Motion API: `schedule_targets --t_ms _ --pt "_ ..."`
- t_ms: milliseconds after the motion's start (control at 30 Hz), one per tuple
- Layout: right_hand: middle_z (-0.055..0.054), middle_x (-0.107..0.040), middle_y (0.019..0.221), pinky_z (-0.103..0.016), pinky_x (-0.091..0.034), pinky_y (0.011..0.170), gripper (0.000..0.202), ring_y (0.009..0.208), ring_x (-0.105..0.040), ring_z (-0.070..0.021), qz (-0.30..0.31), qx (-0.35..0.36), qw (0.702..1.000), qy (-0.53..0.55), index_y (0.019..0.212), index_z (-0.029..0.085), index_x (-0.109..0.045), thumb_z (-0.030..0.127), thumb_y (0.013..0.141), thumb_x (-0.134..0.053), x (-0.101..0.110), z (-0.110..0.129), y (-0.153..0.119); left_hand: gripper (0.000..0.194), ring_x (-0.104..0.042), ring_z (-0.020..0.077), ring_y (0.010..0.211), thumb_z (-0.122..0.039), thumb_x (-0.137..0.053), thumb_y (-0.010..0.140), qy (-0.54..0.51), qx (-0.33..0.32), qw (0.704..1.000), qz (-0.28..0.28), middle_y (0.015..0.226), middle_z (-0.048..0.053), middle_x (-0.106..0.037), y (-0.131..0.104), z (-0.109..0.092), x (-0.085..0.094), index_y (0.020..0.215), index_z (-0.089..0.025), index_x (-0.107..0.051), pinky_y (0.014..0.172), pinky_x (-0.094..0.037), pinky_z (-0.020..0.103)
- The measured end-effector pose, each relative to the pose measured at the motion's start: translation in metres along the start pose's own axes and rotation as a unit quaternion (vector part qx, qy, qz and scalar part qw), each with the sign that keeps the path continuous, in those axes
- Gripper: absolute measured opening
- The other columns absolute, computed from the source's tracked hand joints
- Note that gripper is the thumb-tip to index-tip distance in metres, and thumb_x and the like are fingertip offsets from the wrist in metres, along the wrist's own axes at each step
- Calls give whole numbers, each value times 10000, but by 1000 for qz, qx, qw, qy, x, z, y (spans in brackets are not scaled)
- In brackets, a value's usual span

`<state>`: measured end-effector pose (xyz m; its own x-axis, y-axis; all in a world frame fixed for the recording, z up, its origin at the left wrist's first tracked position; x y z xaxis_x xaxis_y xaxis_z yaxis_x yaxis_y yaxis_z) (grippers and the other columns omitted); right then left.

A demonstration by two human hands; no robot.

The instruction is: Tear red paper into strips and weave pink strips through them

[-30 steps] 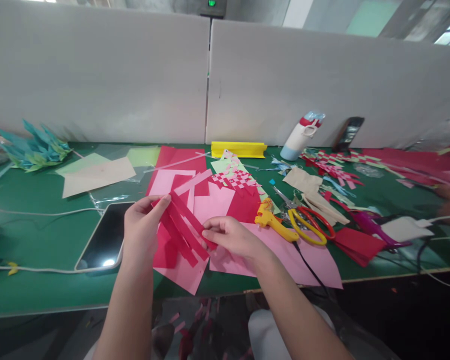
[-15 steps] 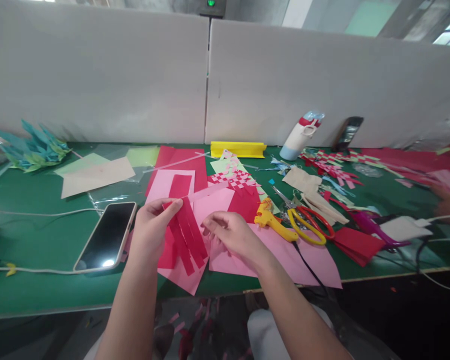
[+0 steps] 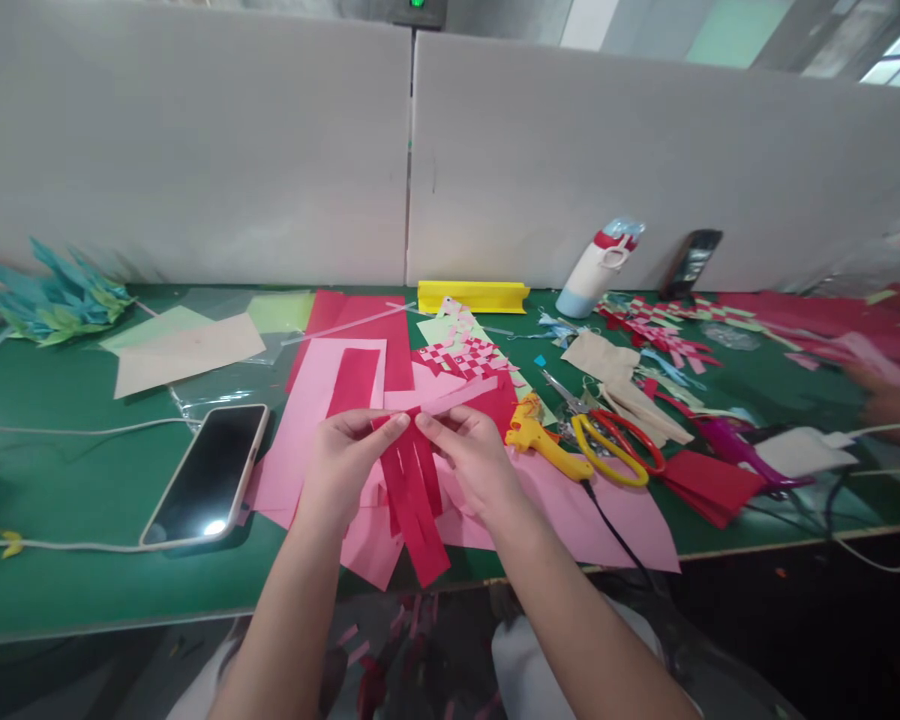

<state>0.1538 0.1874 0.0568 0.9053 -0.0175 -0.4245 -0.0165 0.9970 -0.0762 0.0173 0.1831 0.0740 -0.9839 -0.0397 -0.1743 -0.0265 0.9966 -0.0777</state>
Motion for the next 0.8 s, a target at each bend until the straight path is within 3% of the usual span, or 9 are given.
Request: schedule_targets --t_ms 200,400,800 --pt "-2 -652 661 -265 -478 664 205 646 -596 -120 -14 15 1000 -6 709 171 -692 327 629 -797 2 -2 2 248 -652 187 715 -380 -782 637 23 4 1000 9 706 47 -722 -1 0 1 765 -169 -750 676 -513 283" --pt "13 -638 645 -242 -463 624 213 621 -575 -106 -37 29 999 -11 678 170 -663 336 634 -788 4 0 3 259 -542 124 523 -382 -774 634 96 25 995 26 536 -3 -609 -2 -2 1 566 -160 -658 504 -413 239" --pt "-1 -647 677 -263 -488 653 240 649 -600 -124 -35 19 999 -11 698 170 -665 354 614 -794 5 1 4 226 -594 141 553 -365 -773 635 52 50 997 36 578 18 -660 -2 3 -1 581 -164 -683 539 -463 242"
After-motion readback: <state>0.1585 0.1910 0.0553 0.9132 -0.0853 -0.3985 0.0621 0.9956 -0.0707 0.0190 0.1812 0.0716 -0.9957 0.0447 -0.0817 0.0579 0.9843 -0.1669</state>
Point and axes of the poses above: each hand's wrist, its own y-axis towards the middle knuckle, its own x-axis out of the back of the hand, z = x × y, the point moved 4 cm from there along y, towards the middle knuckle
